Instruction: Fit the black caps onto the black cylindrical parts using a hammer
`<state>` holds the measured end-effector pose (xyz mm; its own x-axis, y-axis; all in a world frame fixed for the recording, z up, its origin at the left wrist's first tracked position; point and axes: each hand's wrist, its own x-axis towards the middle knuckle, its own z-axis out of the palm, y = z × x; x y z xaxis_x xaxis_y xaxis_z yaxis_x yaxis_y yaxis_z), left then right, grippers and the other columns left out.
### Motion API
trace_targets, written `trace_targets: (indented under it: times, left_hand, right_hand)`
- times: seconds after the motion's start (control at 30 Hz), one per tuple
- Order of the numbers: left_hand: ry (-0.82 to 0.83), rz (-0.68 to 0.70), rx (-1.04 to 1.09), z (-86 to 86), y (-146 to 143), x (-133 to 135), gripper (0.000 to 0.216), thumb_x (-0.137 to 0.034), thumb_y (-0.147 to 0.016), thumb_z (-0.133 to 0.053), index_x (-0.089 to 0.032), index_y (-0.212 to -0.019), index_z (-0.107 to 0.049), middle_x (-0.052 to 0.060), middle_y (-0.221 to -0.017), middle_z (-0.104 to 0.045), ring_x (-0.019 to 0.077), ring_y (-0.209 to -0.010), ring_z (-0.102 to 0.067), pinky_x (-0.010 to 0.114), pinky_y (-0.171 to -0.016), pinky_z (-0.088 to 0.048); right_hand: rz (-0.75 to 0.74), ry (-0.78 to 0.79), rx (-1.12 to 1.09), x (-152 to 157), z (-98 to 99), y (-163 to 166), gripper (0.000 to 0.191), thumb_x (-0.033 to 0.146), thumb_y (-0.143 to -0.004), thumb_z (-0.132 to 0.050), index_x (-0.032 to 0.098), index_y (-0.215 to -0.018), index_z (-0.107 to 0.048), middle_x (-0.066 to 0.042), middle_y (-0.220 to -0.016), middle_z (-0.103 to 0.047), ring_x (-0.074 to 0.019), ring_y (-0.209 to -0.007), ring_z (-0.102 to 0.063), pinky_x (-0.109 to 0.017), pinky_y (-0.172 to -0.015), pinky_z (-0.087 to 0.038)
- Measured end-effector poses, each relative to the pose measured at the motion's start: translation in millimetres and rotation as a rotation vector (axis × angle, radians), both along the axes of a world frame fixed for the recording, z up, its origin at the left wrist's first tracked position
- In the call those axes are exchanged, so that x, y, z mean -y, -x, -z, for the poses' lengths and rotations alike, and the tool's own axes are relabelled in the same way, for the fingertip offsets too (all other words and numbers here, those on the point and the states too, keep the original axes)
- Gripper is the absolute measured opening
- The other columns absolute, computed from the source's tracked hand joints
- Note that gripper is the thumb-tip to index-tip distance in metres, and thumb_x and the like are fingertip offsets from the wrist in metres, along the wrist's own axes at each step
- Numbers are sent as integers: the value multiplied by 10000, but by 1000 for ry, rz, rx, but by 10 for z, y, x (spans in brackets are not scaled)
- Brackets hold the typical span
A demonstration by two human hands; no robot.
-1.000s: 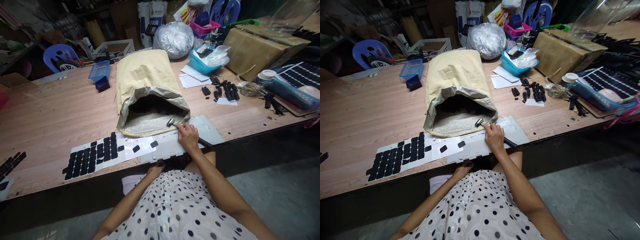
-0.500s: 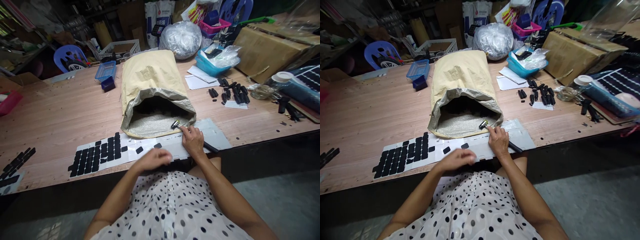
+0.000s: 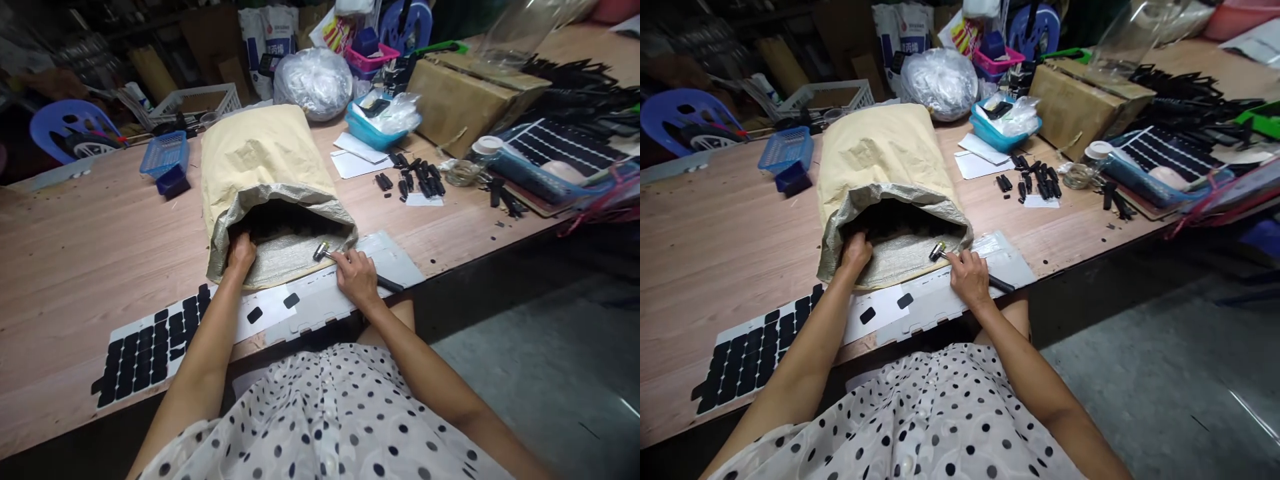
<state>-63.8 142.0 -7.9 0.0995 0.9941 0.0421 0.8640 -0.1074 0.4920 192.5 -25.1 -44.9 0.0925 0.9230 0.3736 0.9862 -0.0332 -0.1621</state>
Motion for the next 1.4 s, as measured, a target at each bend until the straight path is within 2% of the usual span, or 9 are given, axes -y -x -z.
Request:
trace_targets:
  times: [0.07,0.17,0.23,0.3,0.4,0.77,0.93,1.17,1.4]
  left_hand:
    - [-26,38,8,-8,-41,193,261,-206,-859,-642,-196,-1108,-719,127,-1076,-703,334,-1112,-636,454,-996,-509]
    - [-52,209,114,36,-173,599,229,-235,-830,-708,-258,-1054,-751,70,-1035,-710,281,-1050,-625,411,-969,-514]
    - [-21,272,182,98,-282,862,209,-238,-833,-714,-267,-1035,-761,53,-1000,-721,271,-1014,-616,419,-949,-512]
    - [6,276,212,169,-379,1058,188,-240,-840,-716,-263,-1019,-767,51,-985,-725,270,-1004,-603,429,-945,-500]
    - [-7,251,219,250,-472,1203,174,-232,-843,-724,-254,-1008,-773,54,-975,-714,266,-1000,-580,429,-952,-476]
    - [-84,237,206,311,-506,1221,190,-242,-833,-759,-251,-1023,-771,41,-946,-696,256,-966,-563,407,-899,-477]
    - [-114,277,243,324,-460,1227,154,-259,-878,-717,-262,-1026,-758,31,-938,-687,244,-968,-571,404,-900,-484]
    - [-79,314,203,289,-474,1247,174,-201,-754,-776,-256,-919,-767,26,-924,-639,250,-968,-553,431,-928,-469]
    - [-59,320,175,234,-505,1263,185,-203,-731,-773,-247,-910,-762,33,-943,-622,257,-982,-546,446,-942,-463]
  right_hand:
    - [0,4,-5,3,-11,7,369,145,-902,-527,271,-1205,-695,-86,-961,-610,-244,-901,-444,-345,-740,-281]
    - [0,12,-11,16,-23,-1,364,146,-912,-513,266,-1203,-698,-90,-959,-608,-246,-898,-444,-349,-740,-277]
    - [5,19,-15,24,-26,-19,366,147,-916,-505,262,-1203,-701,-94,-962,-606,-250,-900,-445,-351,-743,-276]
    - [4,24,-21,27,-24,-39,371,153,-919,-499,260,-1210,-702,-98,-966,-604,-254,-902,-445,-353,-744,-277]
    - [-8,25,-33,26,-14,-65,374,161,-919,-496,255,-1219,-699,-104,-979,-606,-257,-903,-442,-354,-740,-277]
    - [6,-29,-30,17,26,-77,347,154,-922,-492,236,-1185,-704,-91,-955,-608,-239,-873,-437,-336,-732,-271]
    - [-2,-64,-32,13,31,-88,341,148,-934,-483,235,-1169,-714,-88,-931,-617,-237,-861,-445,-341,-726,-277]
    - [-6,-78,-46,3,48,-100,347,146,-930,-481,239,-1169,-713,-93,-946,-617,-239,-868,-453,-347,-727,-285]
    - [-16,-63,-62,-2,78,-119,358,156,-901,-508,244,-1188,-704,-101,-965,-603,-247,-882,-449,-353,-742,-301]
